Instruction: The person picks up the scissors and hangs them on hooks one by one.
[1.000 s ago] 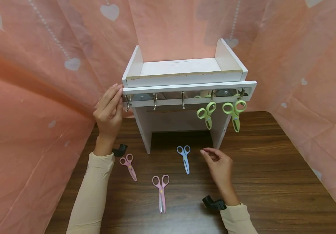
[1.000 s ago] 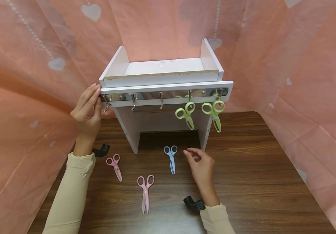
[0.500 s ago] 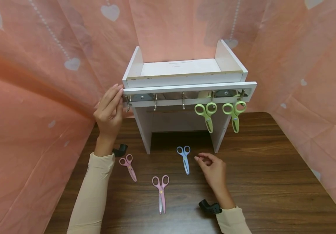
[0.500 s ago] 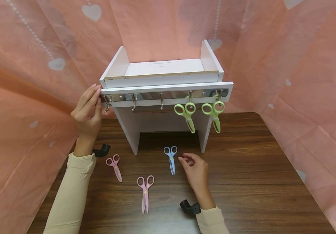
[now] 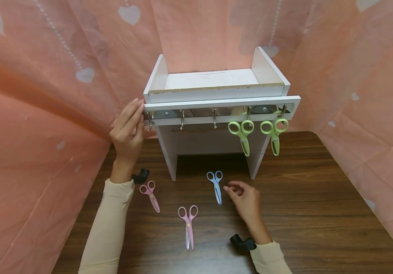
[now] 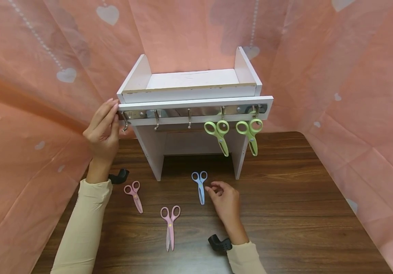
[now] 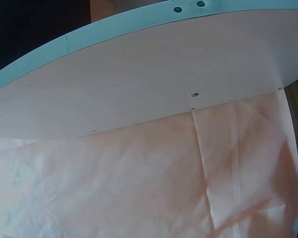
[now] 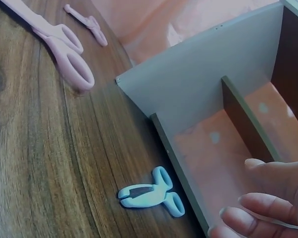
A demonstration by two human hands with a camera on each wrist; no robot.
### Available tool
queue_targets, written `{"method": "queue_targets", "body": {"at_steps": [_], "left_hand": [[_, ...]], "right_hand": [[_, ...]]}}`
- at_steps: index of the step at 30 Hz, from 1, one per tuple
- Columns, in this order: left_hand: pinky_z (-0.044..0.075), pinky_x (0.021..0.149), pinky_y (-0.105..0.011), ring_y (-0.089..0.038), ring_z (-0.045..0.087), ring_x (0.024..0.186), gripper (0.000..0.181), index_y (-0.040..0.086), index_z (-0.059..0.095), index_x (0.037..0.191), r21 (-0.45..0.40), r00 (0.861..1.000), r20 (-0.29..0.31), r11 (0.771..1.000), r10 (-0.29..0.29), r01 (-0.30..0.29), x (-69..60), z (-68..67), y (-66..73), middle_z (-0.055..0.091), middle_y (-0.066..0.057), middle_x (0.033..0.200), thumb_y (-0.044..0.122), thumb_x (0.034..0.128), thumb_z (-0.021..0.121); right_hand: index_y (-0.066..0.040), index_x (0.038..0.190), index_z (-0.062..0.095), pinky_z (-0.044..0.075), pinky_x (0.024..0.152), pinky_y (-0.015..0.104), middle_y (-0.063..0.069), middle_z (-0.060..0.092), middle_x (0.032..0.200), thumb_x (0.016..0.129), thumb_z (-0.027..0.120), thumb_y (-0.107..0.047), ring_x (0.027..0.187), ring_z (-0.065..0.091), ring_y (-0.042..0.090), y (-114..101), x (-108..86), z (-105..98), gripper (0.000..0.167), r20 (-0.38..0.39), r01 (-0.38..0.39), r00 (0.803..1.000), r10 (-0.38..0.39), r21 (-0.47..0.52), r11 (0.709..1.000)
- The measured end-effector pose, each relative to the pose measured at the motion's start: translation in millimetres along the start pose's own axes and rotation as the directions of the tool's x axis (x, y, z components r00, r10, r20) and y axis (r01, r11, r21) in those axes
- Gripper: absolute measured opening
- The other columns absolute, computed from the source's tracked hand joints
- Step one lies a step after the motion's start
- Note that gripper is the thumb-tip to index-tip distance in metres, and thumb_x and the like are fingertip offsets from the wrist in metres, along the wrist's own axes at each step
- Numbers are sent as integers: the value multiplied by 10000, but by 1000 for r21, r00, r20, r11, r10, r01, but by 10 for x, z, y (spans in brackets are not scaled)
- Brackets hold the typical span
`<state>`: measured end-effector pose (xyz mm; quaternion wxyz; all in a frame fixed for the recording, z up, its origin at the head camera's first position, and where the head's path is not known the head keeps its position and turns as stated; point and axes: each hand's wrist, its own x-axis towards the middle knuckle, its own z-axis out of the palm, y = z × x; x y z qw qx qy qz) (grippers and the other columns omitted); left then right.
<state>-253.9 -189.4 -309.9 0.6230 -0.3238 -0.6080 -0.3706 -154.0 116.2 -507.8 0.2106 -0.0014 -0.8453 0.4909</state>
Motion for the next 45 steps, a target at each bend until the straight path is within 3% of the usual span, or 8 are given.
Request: {"method": "queue_targets", "body": {"at_steps": [12,20,32,45], "left_hand": [[555,1008,-438,-404,690,1080,337,-72,760,1073,-3,1000,5,1000,-1,1,8,1,11,733,-234,1094,-245,789,701],[558,1004,-440,-406,690,1074,344,-72,760,1071,-4,1000,-2,1000,1,-1,25,1,40,733,-237,1088,-253,785,696],[555,1009,-443,-411,686,1083,345,-75,757,1077,-11,1000,9,1000,-2,2,11,1,18,731,-239,1096,-253,789,694],[552,1013,-442,-419,680,1090,355,-79,755,1077,-18,1000,13,1000,-4,5,7,-2,20,728,-243,1103,-265,781,690]], "right_hand": [[-17,947,780,475,512,197,39,731,769,798,886,-161,599,659,158,7,-12,55,233,41,-27,999,31,-89,996],[-22,955,778,469,537,218,25,725,775,794,889,-181,626,651,173,-8,6,82,252,110,-39,993,53,-125,991],[-47,953,778,463,551,256,-15,715,758,783,897,-235,606,608,78,17,25,105,280,143,-43,987,72,-198,979],[-55,968,778,491,556,336,35,736,814,791,889,-275,675,620,152,39,41,150,303,176,-24,981,79,-298,954]]}}
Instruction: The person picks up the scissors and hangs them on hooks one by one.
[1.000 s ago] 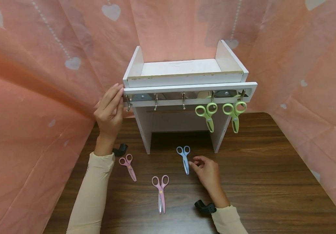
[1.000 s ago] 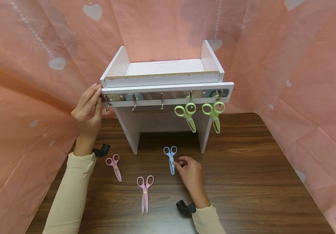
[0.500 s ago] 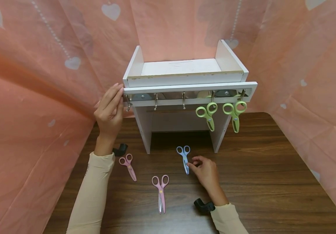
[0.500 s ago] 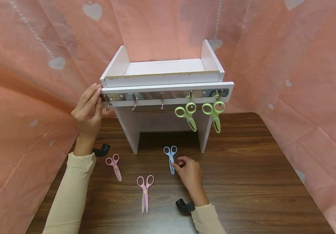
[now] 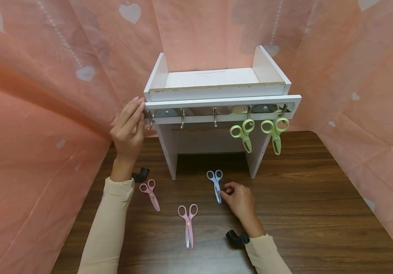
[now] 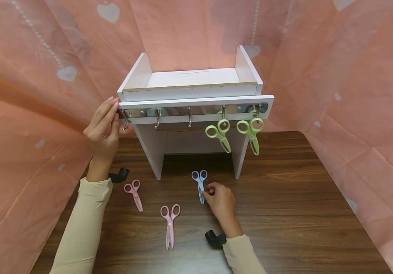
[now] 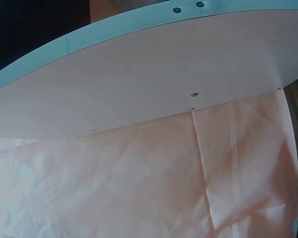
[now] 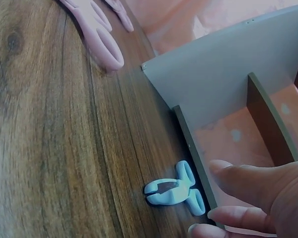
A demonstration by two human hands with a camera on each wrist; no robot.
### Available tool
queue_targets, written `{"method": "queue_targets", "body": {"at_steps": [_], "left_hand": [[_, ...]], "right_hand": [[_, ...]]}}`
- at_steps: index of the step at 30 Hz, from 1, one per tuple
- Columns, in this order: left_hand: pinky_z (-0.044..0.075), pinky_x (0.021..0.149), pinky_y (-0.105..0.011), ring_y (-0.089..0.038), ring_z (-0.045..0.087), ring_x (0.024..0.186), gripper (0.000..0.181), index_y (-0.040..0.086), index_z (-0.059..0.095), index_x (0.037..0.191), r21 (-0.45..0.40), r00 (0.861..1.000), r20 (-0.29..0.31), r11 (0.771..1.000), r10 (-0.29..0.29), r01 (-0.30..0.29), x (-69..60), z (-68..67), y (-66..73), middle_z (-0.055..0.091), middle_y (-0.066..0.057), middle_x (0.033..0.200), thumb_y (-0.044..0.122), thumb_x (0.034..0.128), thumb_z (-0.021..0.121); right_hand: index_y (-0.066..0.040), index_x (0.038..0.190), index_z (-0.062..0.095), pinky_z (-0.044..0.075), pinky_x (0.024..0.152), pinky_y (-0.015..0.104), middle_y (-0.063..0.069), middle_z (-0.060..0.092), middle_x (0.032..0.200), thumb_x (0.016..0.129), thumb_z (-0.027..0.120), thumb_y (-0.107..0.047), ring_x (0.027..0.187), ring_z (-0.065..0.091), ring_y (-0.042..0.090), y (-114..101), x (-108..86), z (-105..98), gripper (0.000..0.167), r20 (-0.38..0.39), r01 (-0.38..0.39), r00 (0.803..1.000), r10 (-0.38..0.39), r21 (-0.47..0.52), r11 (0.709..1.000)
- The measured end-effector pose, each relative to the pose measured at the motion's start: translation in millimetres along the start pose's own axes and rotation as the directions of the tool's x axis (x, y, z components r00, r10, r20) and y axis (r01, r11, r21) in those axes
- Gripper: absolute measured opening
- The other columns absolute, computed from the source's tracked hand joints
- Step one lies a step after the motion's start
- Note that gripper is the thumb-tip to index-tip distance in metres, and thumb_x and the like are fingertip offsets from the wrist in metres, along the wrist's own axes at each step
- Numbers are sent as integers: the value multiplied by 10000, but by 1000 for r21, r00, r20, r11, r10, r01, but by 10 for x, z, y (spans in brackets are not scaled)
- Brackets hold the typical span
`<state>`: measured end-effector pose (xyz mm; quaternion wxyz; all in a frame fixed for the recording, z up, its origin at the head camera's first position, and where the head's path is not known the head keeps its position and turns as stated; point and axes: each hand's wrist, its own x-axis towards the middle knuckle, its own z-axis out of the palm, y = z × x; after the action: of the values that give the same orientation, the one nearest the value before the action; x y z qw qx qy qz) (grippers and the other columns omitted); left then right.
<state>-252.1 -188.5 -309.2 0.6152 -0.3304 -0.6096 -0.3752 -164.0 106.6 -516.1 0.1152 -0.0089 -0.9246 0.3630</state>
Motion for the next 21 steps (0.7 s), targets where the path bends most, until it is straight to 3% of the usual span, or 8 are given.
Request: {"method": "queue_targets", "body": {"at_steps": [12,21], "left_hand": [[554,1011,-433,-419,682,1084,362,-81,756,1073,4,1000,-1,1000,3,-3,28,0,55,728,-248,1093,-270,772,690],[553,1013,-426,-414,680,1094,348,-83,753,1081,9,1000,5,1000,-5,5,34,-6,63,727,-243,1105,-258,788,685]], "right_hand": [[-42,960,774,544,603,402,58,736,824,792,887,-265,730,670,203,16,1,20,302,23,8,1000,-8,-14,1000],[-68,984,769,527,597,376,20,720,822,789,885,-309,740,652,183,4,36,30,331,45,-22,999,24,-38,999]]}}
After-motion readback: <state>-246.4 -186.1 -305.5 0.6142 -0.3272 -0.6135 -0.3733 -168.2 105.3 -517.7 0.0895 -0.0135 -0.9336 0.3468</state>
